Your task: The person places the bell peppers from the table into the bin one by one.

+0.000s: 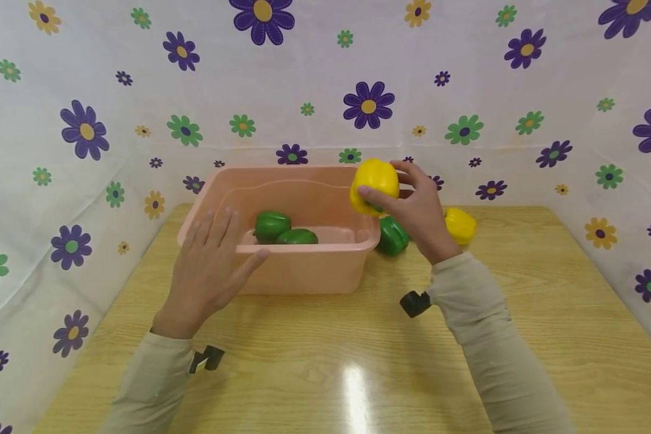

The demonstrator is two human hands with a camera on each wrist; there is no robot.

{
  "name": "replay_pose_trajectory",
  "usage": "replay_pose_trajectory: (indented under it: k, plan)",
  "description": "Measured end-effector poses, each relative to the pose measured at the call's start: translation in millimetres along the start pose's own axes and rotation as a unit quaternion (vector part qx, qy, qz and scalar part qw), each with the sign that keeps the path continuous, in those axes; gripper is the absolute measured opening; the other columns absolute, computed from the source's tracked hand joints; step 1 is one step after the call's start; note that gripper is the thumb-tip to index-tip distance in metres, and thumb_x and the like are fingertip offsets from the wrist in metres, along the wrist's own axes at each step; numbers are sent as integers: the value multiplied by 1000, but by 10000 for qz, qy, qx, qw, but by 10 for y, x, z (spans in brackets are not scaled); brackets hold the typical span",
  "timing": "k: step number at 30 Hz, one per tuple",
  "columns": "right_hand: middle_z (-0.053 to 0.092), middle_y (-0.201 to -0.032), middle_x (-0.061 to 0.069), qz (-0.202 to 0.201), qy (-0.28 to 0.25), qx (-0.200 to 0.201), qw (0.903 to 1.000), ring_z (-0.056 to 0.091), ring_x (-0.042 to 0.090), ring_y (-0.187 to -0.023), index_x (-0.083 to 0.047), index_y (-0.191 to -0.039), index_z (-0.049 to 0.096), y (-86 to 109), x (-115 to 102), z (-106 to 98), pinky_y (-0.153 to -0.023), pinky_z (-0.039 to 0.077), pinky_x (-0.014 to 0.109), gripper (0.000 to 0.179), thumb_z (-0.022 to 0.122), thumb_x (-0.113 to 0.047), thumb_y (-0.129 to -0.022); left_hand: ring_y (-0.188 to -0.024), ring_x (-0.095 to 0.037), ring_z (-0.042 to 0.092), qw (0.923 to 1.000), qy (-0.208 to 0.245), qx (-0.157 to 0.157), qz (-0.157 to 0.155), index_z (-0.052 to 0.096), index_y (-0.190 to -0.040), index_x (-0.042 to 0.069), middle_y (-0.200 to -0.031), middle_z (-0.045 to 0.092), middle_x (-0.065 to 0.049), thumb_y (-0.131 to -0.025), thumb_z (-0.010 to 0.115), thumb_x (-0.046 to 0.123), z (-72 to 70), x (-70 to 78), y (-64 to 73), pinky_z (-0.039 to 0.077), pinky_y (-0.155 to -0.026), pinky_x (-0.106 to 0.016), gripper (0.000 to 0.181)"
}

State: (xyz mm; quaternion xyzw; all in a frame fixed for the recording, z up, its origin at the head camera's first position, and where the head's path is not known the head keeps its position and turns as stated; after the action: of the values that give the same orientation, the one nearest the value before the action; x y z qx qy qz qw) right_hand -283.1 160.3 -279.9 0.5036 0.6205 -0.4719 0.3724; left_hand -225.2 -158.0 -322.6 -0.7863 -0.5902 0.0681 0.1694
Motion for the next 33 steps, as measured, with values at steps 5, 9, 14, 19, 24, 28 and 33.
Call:
replay_pose_trajectory:
  k: [5,9,14,19,24,28,33]
  plan:
    - [51,-143,16,0,62,8,10000,58,29,-113,-9,-151,43,-4,0,21,-85,56,22,74,77,-36,-91,-151,-45,18,10000,11,7,23,29,-156,-6,-163,26,-23,-98,43,69,0,3,1,11,-124,-52,96]
    - [51,-143,15,13,140,14,9999,58,28,-112,-9,-151,43,-9,2,32,-84,56,21,74,77,-36,-91,-151,-45,19,10000,26,42,36,30,-156,-6,-163,27,-23,-98,44,69,2,8,0,12,-124,-53,96]
    - [51,-143,15,40,143,8,9999,58,29,-112,-9,-150,43,-13,13,39,-83,56,21,74,77,-36,-91,-151,-45,19,10000,10,62,49,30,-156,-6,-162,27,-23,-98,43,70,4,6,-3,12,-124,-53,96]
    - [52,-142,15,31,42,-31,10000,58,28,-111,-9,-150,44,-17,10,61,-82,56,21,73,78,-35,-90,-150,-46,20,9999,-37,128,74,31,-155,-7,-162,29,-24,-98,44,70,-6,1,-1,14,-123,-53,96]
    - [52,-142,15,30,-40,-64,10000,58,29,-111,-10,-149,44,-17,14,75,-82,57,22,72,78,-34,-90,-150,-45,20,9999,-53,124,58,31,-155,-7,-161,29,-24,-97,45,70,-7,-4,2,13,-123,-53,97]
    - [51,-142,14,16,-56,-89,9999,58,29,-112,-10,-149,44,-14,13,77,-82,57,22,72,78,-33,-90,-150,-45,21,9999,-53,131,60,31,-155,-6,-162,29,-24,-97,46,69,-7,0,4,14,-123,-53,96]
    - [51,-143,14,28,-51,-102,9999,58,28,-111,-10,-150,44,-13,15,73,-82,57,22,73,79,-32,-90,-150,-45,20,9999,-23,115,46,30,-155,-6,-162,28,-24,-98,46,69,-3,1,4,13,-124,-53,96]
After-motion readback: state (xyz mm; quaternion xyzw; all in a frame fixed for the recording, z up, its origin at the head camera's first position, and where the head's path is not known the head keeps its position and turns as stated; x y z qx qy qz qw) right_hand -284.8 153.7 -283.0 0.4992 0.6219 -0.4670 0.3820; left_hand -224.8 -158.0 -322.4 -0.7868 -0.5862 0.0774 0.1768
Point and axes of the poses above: each hand's wrist, its own y-axis away from the middle knuckle, its own z-axis out of the palm, x = y × z, the point moved 6 cm from there along -y, towards the middle knuckle
